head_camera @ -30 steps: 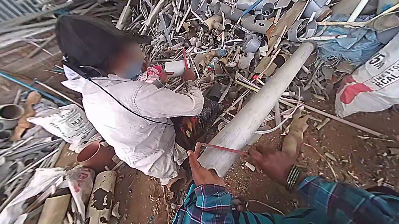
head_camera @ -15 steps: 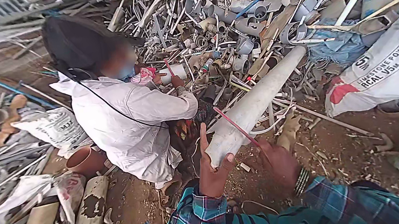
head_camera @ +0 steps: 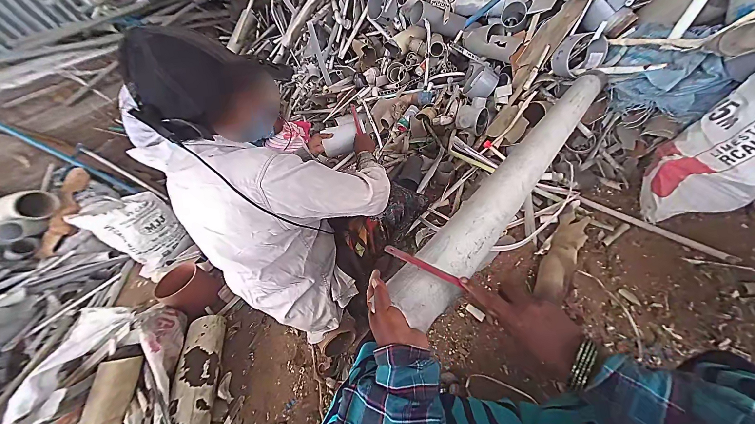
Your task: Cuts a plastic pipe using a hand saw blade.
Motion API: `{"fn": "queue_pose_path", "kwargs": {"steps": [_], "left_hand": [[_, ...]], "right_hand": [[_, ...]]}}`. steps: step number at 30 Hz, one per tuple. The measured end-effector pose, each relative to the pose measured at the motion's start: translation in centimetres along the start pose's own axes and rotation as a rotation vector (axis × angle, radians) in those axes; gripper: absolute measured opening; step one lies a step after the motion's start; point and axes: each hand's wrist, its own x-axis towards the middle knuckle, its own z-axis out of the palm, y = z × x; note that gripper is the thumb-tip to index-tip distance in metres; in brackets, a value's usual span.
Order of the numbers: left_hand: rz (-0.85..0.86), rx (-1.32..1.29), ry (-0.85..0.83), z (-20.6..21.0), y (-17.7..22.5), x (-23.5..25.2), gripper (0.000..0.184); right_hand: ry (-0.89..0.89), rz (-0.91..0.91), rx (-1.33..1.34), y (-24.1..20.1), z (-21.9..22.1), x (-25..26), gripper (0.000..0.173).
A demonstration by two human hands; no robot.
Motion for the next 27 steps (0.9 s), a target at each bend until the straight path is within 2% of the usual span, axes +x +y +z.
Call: {"fn": "queue_pose_path", "kwargs": {"steps": [2,4,6,9,11,14,17,19,21,25,27], "left_hand": [[0.001,0.025,-0.016,-0.1,0.0,0.0,0.044],[0.005,0.024,-0.008,-0.2,-0.2,0.1,0.043],[0.005,0.020,0.000,-0.1,-0.1,0.1,0.043],[0.008,0.042,0.023,0.1,0.1,0.0,0.043],[0.017,0.059,0.027,0.2,0.1,0.1,0.043],[0.028,0.051,-0.004,0.1,0.0,0.3,0.043],[0.113,0.062,-0.038,0.0,-0.1,0.0,0.042],[0.190,0.088,-0.094,-0.1,-0.2,-0.6,0.042],[0.282,0.099,-0.150,0.0,-0.3,-0.8,0.042],[0.347,0.095,-0.178,0.3,-0.3,-0.8,0.043],[0.330,0.073,-0.159,0.4,-0.3,-0.8,0.041]], "right_hand": [[-0.265,0.298,0.049,2.2,-2.1,3.0,0.061],[-0.327,0.472,0.114,4.9,-3.2,5.2,0.060],[-0.315,0.427,0.186,5.0,-3.4,5.0,0.059],[-0.366,0.166,0.236,-0.1,-2.8,1.7,0.058],[-0.383,0.068,0.206,-2.7,-2.4,-0.1,0.058],[-0.401,0.146,0.141,-1.6,-3.0,1.2,0.059],[-0.397,0.425,0.066,3.4,-4.2,5.4,0.059],[-0.342,0.537,0.088,6.9,-4.7,6.8,0.059],[-0.306,0.472,0.161,6.4,-4.6,6.1,0.058],[-0.201,0.120,0.227,-0.4,-2.7,1.2,0.056],[-0.190,0.136,0.200,-0.6,-2.2,1.0,0.055]]}}
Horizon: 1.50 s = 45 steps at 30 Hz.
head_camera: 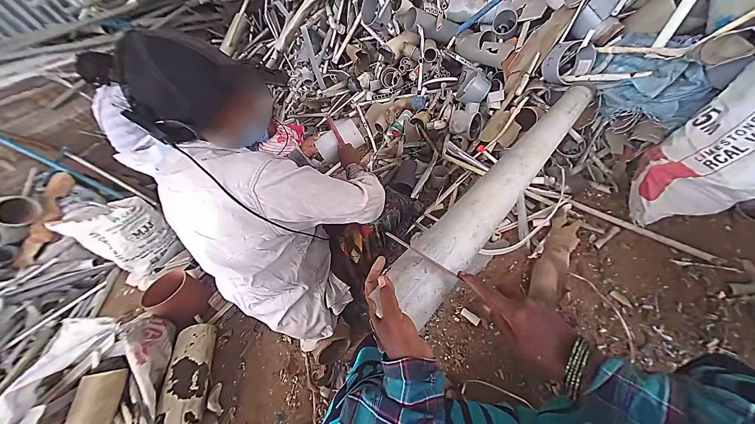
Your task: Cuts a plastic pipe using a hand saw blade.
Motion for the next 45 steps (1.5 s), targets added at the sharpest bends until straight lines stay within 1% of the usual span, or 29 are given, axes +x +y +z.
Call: {"fn": "queue_pose_path", "kwargs": {"steps": [1,3,4,5,7,10,11,13,14,16,18,19,20,21,24,25,27,28,30,32,33,34,35,38,40,41,42,44,45], "left_hand": [[-0.015,-0.004,0.011,0.0,-0.1,0.0,0.040],[-0.021,-0.005,0.016,0.0,-0.1,-0.1,0.040],[-0.030,-0.006,0.029,0.0,0.0,-0.2,0.039],[-0.043,-0.009,0.039,0.0,0.1,-0.4,0.037],[-0.058,0.001,0.033,0.1,0.3,-0.6,0.038],[-0.072,0.020,0.048,0.0,0.1,-0.4,0.039],[-0.079,0.020,0.059,0.1,0.1,-0.4,0.039],[-0.066,0.015,0.060,0.3,0.2,-0.4,0.038],[-0.060,0.010,0.052,0.2,0.1,-0.4,0.038],[-0.031,-0.003,0.030,0.1,-0.2,-0.4,0.039],[-0.005,-0.012,0.003,0.0,-0.3,-0.5,0.040],[0.002,-0.011,-0.010,0.0,-0.3,-0.7,0.040],[0.002,-0.010,-0.021,0.0,-0.1,-0.8,0.040],[0.009,-0.007,-0.033,0.1,0.0,-0.8,0.040],[0.015,-0.006,-0.015,0.2,-0.1,-0.8,0.040],[0.012,-0.006,-0.005,0.3,-0.1,-0.7,0.040],[0.004,-0.013,-0.001,0.3,-0.2,-0.5,0.040],[0.005,-0.021,-0.014,0.3,-0.4,-0.5,0.040],[0.025,-0.034,-0.041,0.2,-0.8,-0.4,0.042],[0.044,-0.042,-0.060,0.1,-0.8,-0.5,0.041],[0.049,-0.034,-0.067,0.1,-0.8,-0.7,0.042],[0.047,-0.029,-0.077,0.1,-0.7,-0.8,0.042],[0.043,-0.025,-0.080,0.1,-0.6,-0.8,0.042],[0.014,-0.037,-0.052,0.4,-0.5,-0.8,0.040],[0.024,-0.033,-0.048,0.5,-0.5,-0.6,0.040],[0.027,-0.033,-0.055,0.5,-0.6,-0.6,0.041],[0.030,-0.033,-0.066,0.4,-0.7,-0.5,0.041],[0.045,-0.048,-0.091,0.4,-1.1,-0.6,0.042],[0.050,-0.058,-0.091,0.5,-1.1,-0.7,0.042]], "right_hand": [[-0.012,0.071,-0.009,0.8,-0.6,0.8,0.056],[-0.083,0.285,-0.010,3.4,-3.1,3.6,0.058],[-0.072,0.356,-0.013,4.8,-3.8,4.8,0.059],[-0.058,0.387,-0.004,5.7,-4.3,5.3,0.059],[-0.083,0.343,0.007,4.7,-4.4,4.6,0.059],[-0.120,0.096,-0.002,0.4,-1.8,0.9,0.058],[-0.125,0.042,-0.010,-0.7,-1.1,-0.2,0.058],[-0.091,0.018,-0.036,-1.0,-0.7,-0.7,0.056],[-0.051,0.038,-0.038,-0.1,-0.7,-0.1,0.056],[-0.092,0.226,-0.035,2.3,-2.5,2.5,0.059],[-0.081,0.384,-0.047,4.9,-4.2,4.9,0.060],[-0.074,0.413,-0.040,5.7,-4.7,5.4,0.060],[-0.075,0.399,-0.023,5.6,-4.8,5.2,0.060],[-0.083,0.344,0.002,4.9,-4.6,4.6,0.059],[-0.092,0.061,0.018,1.1,-2.2,0.7,0.057],[-0.095,0.001,0.011,0.1,-1.5,-0.3,0.056],[-0.048,-0.035,-0.011,0.1,-0.9,-0.5,0.055],[-0.027,0.000,-0.018,0.9,-1.0,0.2,0.056],[-0.065,0.192,0.005,3.1,-2.7,2.6,0.058],[-0.055,0.346,0.006,5.4,-4.2,4.7,0.059],[-0.047,0.377,0.014,6.1,-4.6,5.2,0.060],[-0.053,0.372,0.026,5.9,-4.7,5.1,0.060],[-0.068,0.326,0.044,5.0,-4.5,4.5,0.059],[-0.102,0.056,0.032,1.1,-2.6,0.9,0.057],[-0.039,-0.091,0.036,0.1,-1.2,-0.5,0.055],[-0.009,-0.105,0.012,0.5,-0.9,-0.3,0.054],[0.015,-0.076,-0.009,1.2,-1.1,0.3,0.054],[-0.055,0.140,0.011,3.3,-2.9,2.8,0.057],[-0.060,0.253,0.002,4.5,-3.7,4.1,0.058]]}}
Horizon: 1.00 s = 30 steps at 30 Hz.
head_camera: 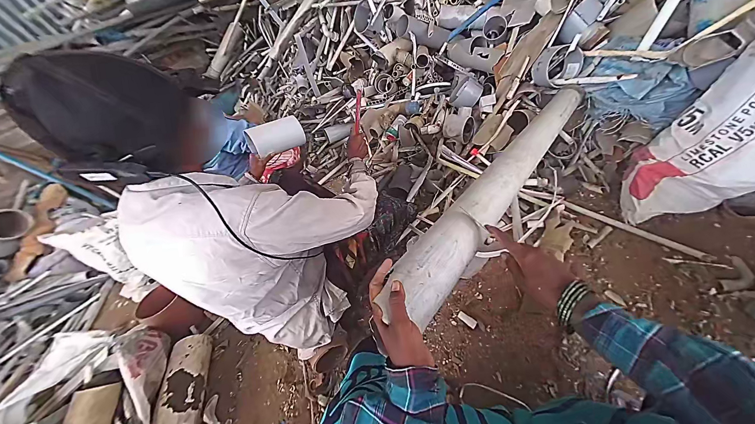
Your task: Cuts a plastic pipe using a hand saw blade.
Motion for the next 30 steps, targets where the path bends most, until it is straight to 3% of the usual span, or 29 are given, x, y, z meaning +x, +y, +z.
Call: {"fn": "queue_pose_path", "kwargs": {"steps": [3,6,8,10,15,17,21,24,25,28,30], "left_hand": [[0.006,-0.009,-0.013,0.1,0.2,-0.4,0.041],[-0.001,0.011,-0.024,0.0,0.2,-0.1,0.043],[-0.026,0.033,0.023,0.1,0.4,0.0,0.043],[-0.111,0.033,0.099,0.2,0.6,0.1,0.043],[-0.218,0.046,0.128,-0.6,0.1,0.9,0.047],[-0.212,0.058,0.108,-1.0,-0.2,0.9,0.049],[-0.282,0.014,0.156,-1.1,0.0,1.4,0.051],[-0.330,-0.034,0.265,-0.7,0.5,1.7,0.047],[-0.341,-0.053,0.280,-0.8,0.5,1.9,0.048],[-0.345,-0.040,0.296,-1.8,-0.7,3.0,0.052],[-0.375,-0.036,0.292,-1.6,0.2,2.6,0.051]], "right_hand": [[0.016,0.128,0.026,1.1,-1.3,1.6,0.060],[-0.054,-0.106,0.022,-1.8,0.4,-2.3,0.059],[0.001,-0.319,0.017,-3.6,3.0,-5.5,0.057],[0.043,-0.364,-0.021,-3.9,4.2,-6.3,0.057],[-0.035,0.099,-0.037,0.0,1.0,0.6,0.060],[-0.022,0.143,-0.030,0.4,0.8,1.2,0.060],[-0.022,-0.211,-0.038,-3.4,4.6,-4.7,0.061],[0.226,-0.442,-0.069,-3.8,7.7,-6.9,0.059],[0.246,-0.398,-0.069,-3.4,7.8,-6.2,0.058],[0.031,-0.007,-0.040,-1.4,4.7,-1.5,0.060],[0.007,0.122,-0.006,-0.2,3.2,0.2,0.060]]}}
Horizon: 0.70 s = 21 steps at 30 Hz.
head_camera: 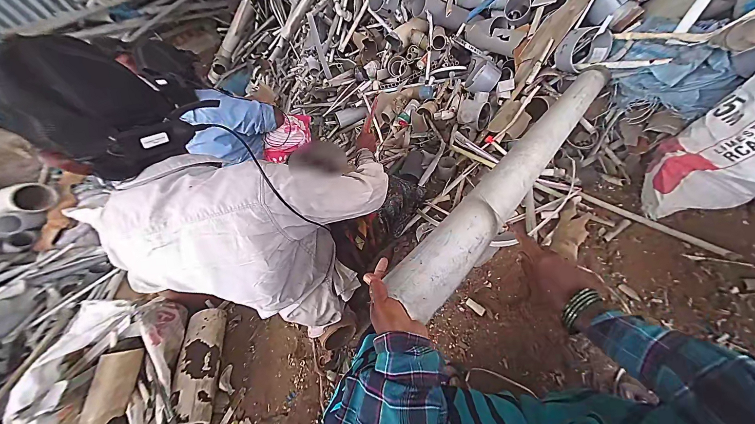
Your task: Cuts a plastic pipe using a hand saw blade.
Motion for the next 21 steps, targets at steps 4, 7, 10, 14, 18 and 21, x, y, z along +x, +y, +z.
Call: {"fn": "queue_pose_path", "kwargs": {"steps": [4,7,10,14,18,21], "left_hand": [[-0.010,0.012,0.027,-0.4,-0.5,1.3,0.051],[-0.013,0.034,0.007,-0.4,-0.4,1.0,0.054],[-0.076,0.017,0.033,0.0,-0.1,0.3,0.056],[-0.034,0.028,0.046,-0.6,-0.7,1.5,0.055],[-0.047,-0.022,0.045,0.4,0.4,-0.4,0.049],[-0.055,0.008,-0.017,0.2,0.7,-0.5,0.052]], "right_hand": [[0.072,-0.291,0.045,-1.2,2.9,-4.4,0.057],[0.130,-0.493,0.054,-1.7,5.9,-7.8,0.057],[0.353,-0.597,0.034,-0.3,7.5,-6.1,0.051],[0.427,-0.646,0.034,-0.6,8.5,-6.3,0.051],[0.360,-0.670,0.011,-0.8,8.4,-7.0,0.055],[0.203,-0.346,0.117,0.5,6.4,-4.2,0.054]]}}
